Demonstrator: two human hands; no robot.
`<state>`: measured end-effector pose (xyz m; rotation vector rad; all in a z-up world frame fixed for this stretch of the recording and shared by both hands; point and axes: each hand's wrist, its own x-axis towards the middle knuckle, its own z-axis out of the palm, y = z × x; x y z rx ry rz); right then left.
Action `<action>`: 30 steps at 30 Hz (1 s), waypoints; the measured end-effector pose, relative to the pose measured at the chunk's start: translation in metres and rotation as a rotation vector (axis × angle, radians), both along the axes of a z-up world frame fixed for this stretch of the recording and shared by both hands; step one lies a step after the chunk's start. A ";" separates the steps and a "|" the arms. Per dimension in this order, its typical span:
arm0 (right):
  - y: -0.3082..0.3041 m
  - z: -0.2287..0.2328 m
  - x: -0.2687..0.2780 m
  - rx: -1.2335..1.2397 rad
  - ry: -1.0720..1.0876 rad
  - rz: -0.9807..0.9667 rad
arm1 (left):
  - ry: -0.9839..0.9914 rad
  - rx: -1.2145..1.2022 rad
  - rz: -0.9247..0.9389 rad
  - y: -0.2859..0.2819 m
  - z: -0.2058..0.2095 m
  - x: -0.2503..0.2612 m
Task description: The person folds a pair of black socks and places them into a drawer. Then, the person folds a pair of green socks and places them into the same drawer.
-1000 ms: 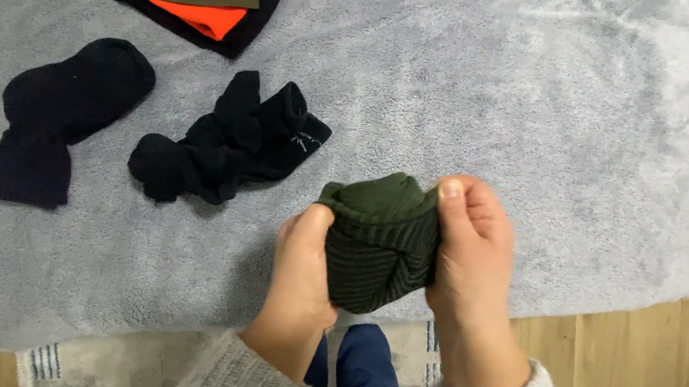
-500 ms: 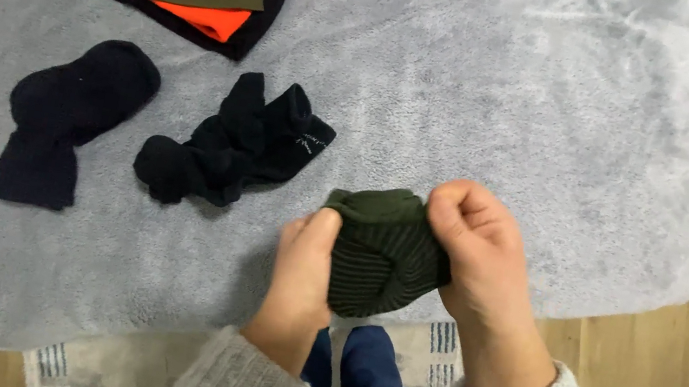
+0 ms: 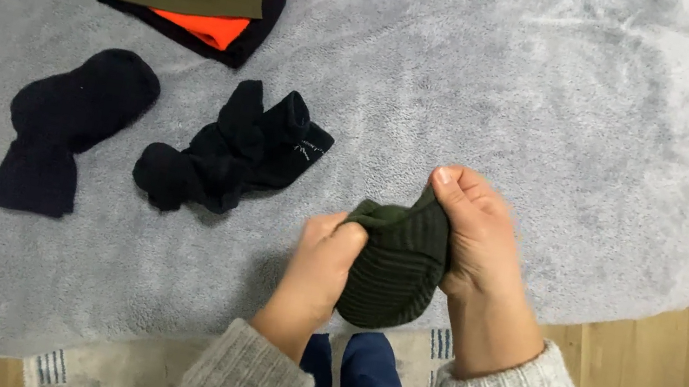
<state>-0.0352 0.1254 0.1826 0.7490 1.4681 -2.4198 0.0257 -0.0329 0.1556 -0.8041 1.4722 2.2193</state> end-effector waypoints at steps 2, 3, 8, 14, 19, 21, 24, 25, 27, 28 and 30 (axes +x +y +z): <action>0.000 -0.004 -0.004 0.001 -0.001 0.018 | 0.055 0.014 -0.039 0.002 0.002 -0.004; 0.000 -0.007 -0.006 0.004 -0.005 0.036 | 0.107 0.031 -0.079 0.003 0.002 -0.006; 0.013 -0.044 -0.002 0.014 0.035 0.141 | 0.314 0.203 -0.102 0.014 -0.001 -0.008; 0.027 -0.063 -0.002 -0.049 0.052 0.181 | 0.381 0.228 -0.129 0.021 0.006 -0.024; 0.035 -0.072 -0.005 -0.161 0.071 0.183 | 0.252 0.319 -0.136 0.035 0.041 -0.039; 0.039 -0.076 -0.005 -0.237 0.078 0.186 | 0.150 0.385 -0.137 0.041 0.055 -0.043; 0.042 -0.079 -0.008 -0.316 0.091 0.189 | 0.053 0.446 -0.139 0.041 0.077 -0.047; 0.044 -0.080 -0.009 -0.315 0.093 0.189 | 0.055 0.446 -0.140 0.044 0.084 -0.048; 0.041 -0.082 -0.007 -0.404 0.096 0.196 | -0.052 0.499 -0.134 0.047 0.099 -0.045; 0.038 -0.083 -0.007 -0.413 0.096 0.196 | -0.053 0.490 -0.133 0.044 0.084 -0.040; 0.042 -0.083 -0.005 -0.488 0.106 0.192 | 0.535 0.339 -0.321 0.047 0.053 -0.030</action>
